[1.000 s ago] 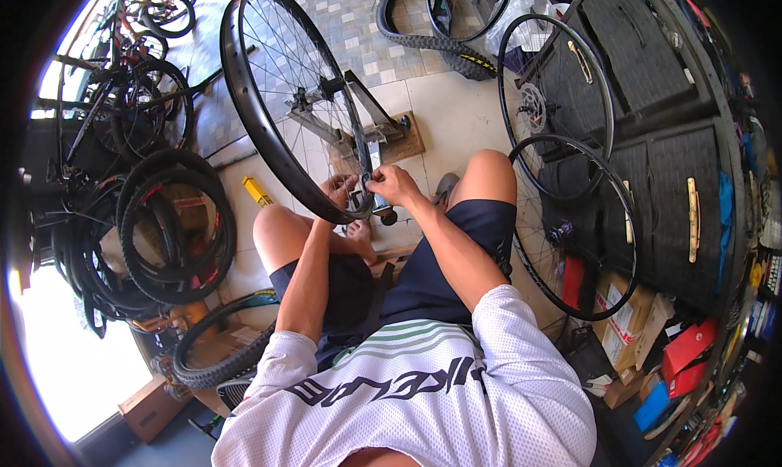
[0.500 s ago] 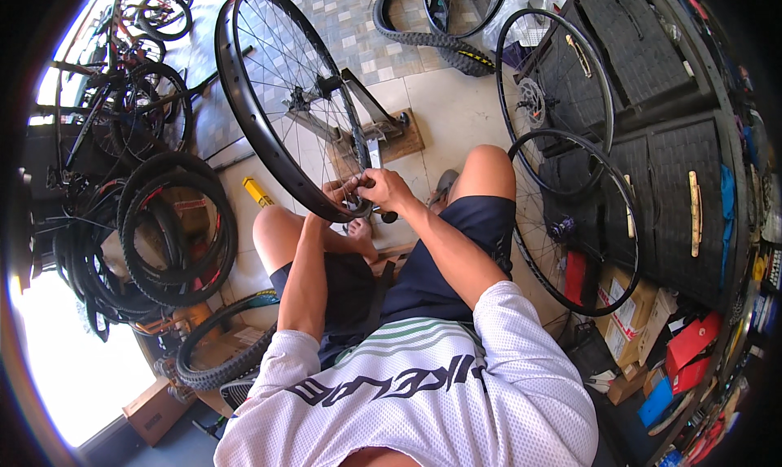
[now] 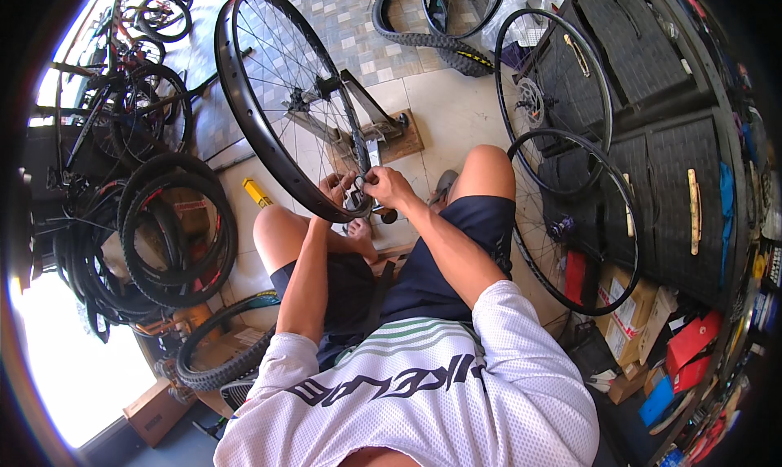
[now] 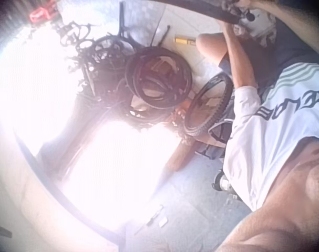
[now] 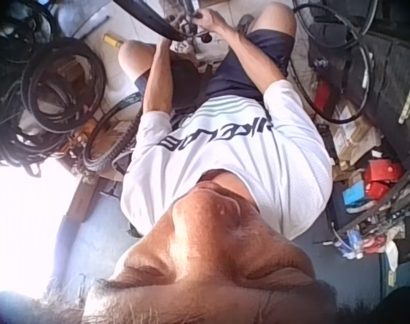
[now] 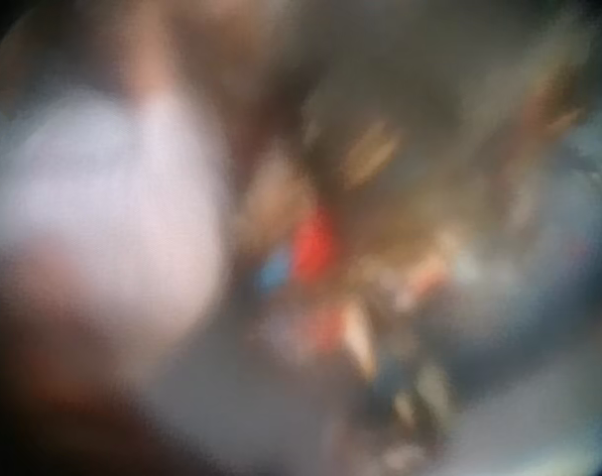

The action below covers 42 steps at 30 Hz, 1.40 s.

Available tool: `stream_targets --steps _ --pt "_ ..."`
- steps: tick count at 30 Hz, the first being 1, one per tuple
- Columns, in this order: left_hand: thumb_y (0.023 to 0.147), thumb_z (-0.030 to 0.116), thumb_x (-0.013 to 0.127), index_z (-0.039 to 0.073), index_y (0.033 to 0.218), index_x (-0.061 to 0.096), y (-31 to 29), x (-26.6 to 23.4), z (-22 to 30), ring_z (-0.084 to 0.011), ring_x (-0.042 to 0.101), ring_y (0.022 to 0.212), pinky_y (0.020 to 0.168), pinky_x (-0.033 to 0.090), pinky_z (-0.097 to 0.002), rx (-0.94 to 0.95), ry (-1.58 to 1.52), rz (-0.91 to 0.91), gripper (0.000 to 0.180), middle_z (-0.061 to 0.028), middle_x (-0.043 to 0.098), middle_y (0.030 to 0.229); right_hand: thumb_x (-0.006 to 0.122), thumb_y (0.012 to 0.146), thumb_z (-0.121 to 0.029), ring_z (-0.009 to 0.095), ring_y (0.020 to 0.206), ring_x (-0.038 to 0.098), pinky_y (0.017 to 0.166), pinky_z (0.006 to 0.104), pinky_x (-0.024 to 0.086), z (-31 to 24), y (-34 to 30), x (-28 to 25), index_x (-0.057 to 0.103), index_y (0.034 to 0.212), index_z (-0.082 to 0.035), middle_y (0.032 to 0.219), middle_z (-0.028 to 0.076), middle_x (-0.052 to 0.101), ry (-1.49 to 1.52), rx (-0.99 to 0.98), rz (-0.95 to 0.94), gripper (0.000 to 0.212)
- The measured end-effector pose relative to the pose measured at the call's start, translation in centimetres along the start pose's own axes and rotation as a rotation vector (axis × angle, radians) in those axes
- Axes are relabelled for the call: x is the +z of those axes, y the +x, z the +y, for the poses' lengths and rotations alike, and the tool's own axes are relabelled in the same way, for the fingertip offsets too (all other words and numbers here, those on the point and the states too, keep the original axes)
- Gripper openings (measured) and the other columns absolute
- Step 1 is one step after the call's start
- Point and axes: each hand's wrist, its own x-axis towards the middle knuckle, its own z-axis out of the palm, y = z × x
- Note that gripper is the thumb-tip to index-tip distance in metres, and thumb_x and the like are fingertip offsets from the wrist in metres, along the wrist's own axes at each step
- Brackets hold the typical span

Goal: The person sits on the floor and uses a spoke wrench to adjust the spokes of a bicycle wheel mounted on a truing stand. They rotate the wheel and tighten or loosen individual spokes to true the wheel.

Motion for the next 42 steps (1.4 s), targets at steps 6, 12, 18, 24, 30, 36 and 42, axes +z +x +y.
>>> stream_targets --steps 6,12,18,24,30,36,42 --pt "0.081 0.051 0.074 -0.002 0.091 0.069 -0.9 0.4 3.1 -0.0129 0.057 0.063 0.057 0.044 -0.0279 -0.034 0.070 -0.128 0.054 -0.0043 0.065 0.073 0.073 0.081 -0.022 0.013 0.069 0.062 0.064 0.0285 0.049 0.4 -0.2 -1.1 0.065 0.087 0.003 0.075 0.010 0.068 0.055 0.031 -0.069 0.027" --pt "0.083 0.046 0.075 -0.001 0.092 0.067 -1.4 -0.4 2.1 -0.0112 0.059 0.066 0.056 0.043 -0.0250 -0.155 -0.259 -0.322 0.048 -0.0037 0.066 0.078 0.070 0.082 -0.017 0.013 0.070 0.064 0.065 0.0283 0.049 -0.4 -0.3 -0.7 0.065 0.087 0.002 0.077 0.010 0.069 0.066 -0.059 -0.085 0.021" --pt "0.082 0.042 0.075 -0.001 0.072 0.063 -2.8 1.5 6.0 -0.0105 0.056 0.059 0.049 0.042 -0.0291 0.021 0.013 -0.131 0.045 -0.0043 0.061 0.063 0.067 0.084 -0.013 0.013 0.073 0.065 0.066 0.0283 0.050 1.2 -0.3 -1.0 0.066 0.097 0.003 0.080 0.010 0.070 0.011 -0.027 -0.079 0.021" --pt "0.081 0.055 0.071 0.000 0.066 0.060 -2.3 2.4 4.0 -0.0120 0.051 0.050 0.046 0.038 -0.0283 0.132 0.003 0.041 0.057 -0.0014 0.054 0.056 0.067 0.086 -0.014 0.012 0.074 0.064 0.066 0.0274 0.050 1.5 -0.1 -0.6 0.066 0.100 0.005 0.081 0.007 0.069 0.255 0.027 -0.142 0.024" --pt "0.080 0.053 0.074 0.002 0.083 0.066 -0.6 0.5 0.8 -0.0091 0.047 0.053 0.050 0.036 -0.0229 -0.096 -0.251 0.042 0.052 0.0011 0.055 0.065 0.070 0.085 -0.019 0.013 0.070 0.063 0.066 0.0286 0.050 1.0 0.3 -1.3 0.066 0.092 0.004 0.078 0.008 0.069 0.227 0.058 -0.016 0.024" --pt "0.081 0.037 0.078 0.003 0.105 0.067 -1.6 1.4 1.6 -0.0062 0.053 0.063 0.055 0.039 -0.0206 -0.076 -0.414 -0.168 0.043 0.0020 0.062 0.077 0.073 0.081 -0.025 0.016 0.069 0.064 0.065 0.0311 0.051 2.1 0.1 -1.2 0.066 0.087 0.004 0.075 0.011 0.069 -0.014 0.061 0.023 0.030" --pt "0.082 0.039 0.078 0.005 0.106 0.068 -0.8 0.9 0.6 -0.0062 0.054 0.063 0.052 0.039 -0.0204 0.020 -0.352 -0.170 0.043 0.0023 0.062 0.075 0.074 0.080 -0.024 0.016 0.070 0.064 0.065 0.0307 0.051 1.8 0.3 -0.7 0.066 0.087 0.004 0.077 0.011 0.069 0.055 0.060 -0.023 0.030"
